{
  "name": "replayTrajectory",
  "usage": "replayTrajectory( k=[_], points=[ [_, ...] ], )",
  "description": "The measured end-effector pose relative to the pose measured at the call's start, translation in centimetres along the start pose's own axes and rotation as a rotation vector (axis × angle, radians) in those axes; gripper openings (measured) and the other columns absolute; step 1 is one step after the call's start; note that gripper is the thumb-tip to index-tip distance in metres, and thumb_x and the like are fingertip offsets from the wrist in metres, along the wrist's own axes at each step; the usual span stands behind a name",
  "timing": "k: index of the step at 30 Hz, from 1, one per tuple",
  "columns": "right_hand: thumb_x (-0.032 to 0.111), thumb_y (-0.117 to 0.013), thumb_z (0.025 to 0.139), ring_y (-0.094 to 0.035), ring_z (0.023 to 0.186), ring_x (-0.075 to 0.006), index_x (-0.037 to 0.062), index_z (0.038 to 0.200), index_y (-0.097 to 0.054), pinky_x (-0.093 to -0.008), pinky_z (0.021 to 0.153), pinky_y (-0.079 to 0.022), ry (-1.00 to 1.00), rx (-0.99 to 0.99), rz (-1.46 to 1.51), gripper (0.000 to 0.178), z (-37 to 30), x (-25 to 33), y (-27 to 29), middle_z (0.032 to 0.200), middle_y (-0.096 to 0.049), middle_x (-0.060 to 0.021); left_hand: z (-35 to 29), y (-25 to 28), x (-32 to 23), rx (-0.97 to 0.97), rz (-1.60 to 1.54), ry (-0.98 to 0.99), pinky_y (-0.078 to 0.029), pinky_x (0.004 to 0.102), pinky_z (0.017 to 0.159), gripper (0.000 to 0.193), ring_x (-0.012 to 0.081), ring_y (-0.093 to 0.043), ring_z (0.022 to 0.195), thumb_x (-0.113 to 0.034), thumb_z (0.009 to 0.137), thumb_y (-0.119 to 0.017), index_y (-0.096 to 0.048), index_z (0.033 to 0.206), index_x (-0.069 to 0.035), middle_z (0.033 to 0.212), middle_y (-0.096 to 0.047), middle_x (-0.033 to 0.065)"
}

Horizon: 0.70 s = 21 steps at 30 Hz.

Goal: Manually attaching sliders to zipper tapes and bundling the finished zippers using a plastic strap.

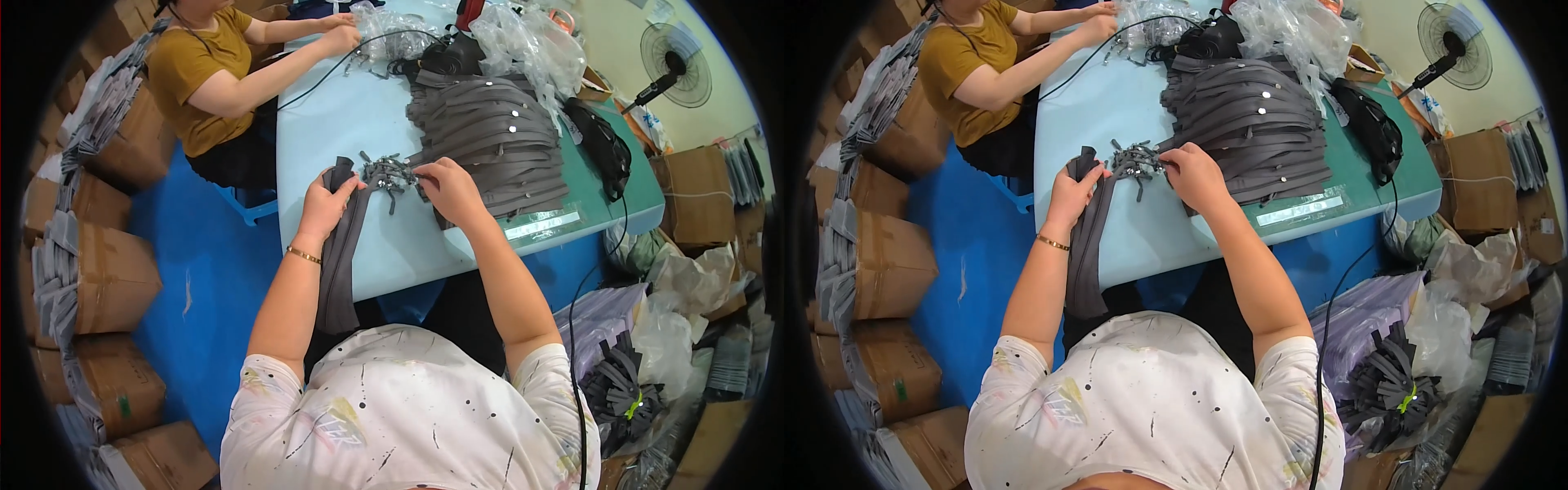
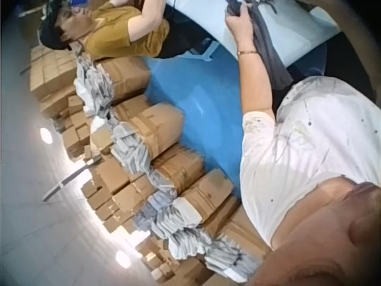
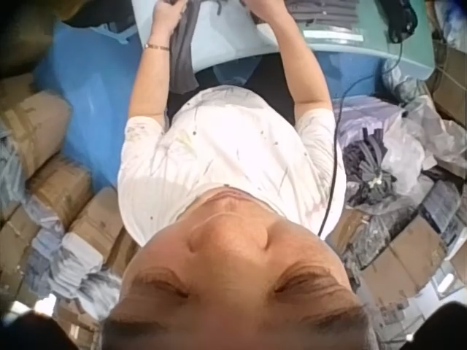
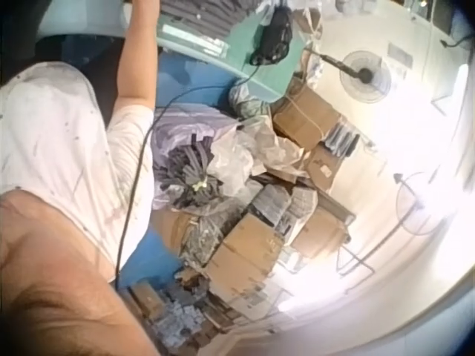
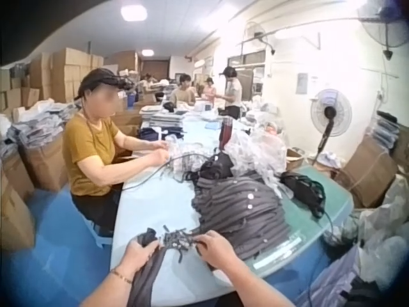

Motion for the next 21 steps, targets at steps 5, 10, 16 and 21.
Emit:
replayTrajectory(
  k=[5, 10, 16, 21],
  points=[
    [0.011, -0.06, 0.079, -0.058, 0.082, -0.0269, 0.0083, 0.093, -0.065, -0.0363, 0.072, -0.048, 0.049, 0.088, -0.16, 0.015, -0.8, 0.3, -0.9, 0.085, -0.058, -0.0081, -0.1, -0.1, 0.1, 0.081, 0.028, 0.097, -0.033, 0.0178, 0.043, 0.015, 0.0025, -0.04, 0.048, -0.014, 0.083, -0.063, -0.059, 0.091, -0.002, 0.077, -0.067, 0.0021],
    [0.011, -0.061, 0.078, -0.058, 0.083, -0.0256, 0.0088, 0.097, -0.06, -0.0374, 0.072, -0.048, 0.071, 0.199, -0.123, 0.019, -0.7, 0.0, -2.3, 0.084, -0.059, -0.006, -0.1, -0.5, 0.2, 0.194, -0.063, 0.197, -0.031, 0.0169, 0.04, 0.016, 0.0017, -0.039, 0.047, -0.014, 0.083, -0.063, -0.061, 0.092, -0.001, 0.079, -0.066, 0.0037],
    [0.01, -0.061, 0.077, -0.058, 0.082, -0.0258, 0.0089, 0.099, -0.058, -0.0377, 0.071, -0.047, 0.099, 0.052, -0.15, 0.023, -0.2, 1.3, -1.4, 0.083, -0.059, -0.0065, -0.3, -0.7, 0.3, 0.226, -0.07, 0.263, -0.03, 0.0172, 0.038, 0.016, 0.0019, -0.039, 0.045, -0.013, 0.082, -0.064, -0.061, 0.091, 0.0, 0.08, -0.067, 0.0046],
    [0.007, -0.058, 0.081, -0.056, 0.076, -0.0189, 0.0096, 0.106, -0.058, -0.0307, 0.067, -0.046, 0.052, 0.027, -0.054, 0.025, 0.2, 0.7, -1.3, 0.079, -0.057, -0.0046, -0.4, -1.0, 0.2, 0.157, 0.005, 0.215, -0.03, 0.0173, 0.038, 0.017, 0.002, -0.039, 0.044, -0.014, 0.082, -0.065, -0.061, 0.09, 0.0, 0.079, -0.068, 0.0043]
  ],
)
Point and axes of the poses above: each hand's wrist, its own z-axis towards the middle knuckle, its own y-axis out of the back of the hand, x = y × z, the point moved 5 cm from there along z, towards the middle knuckle
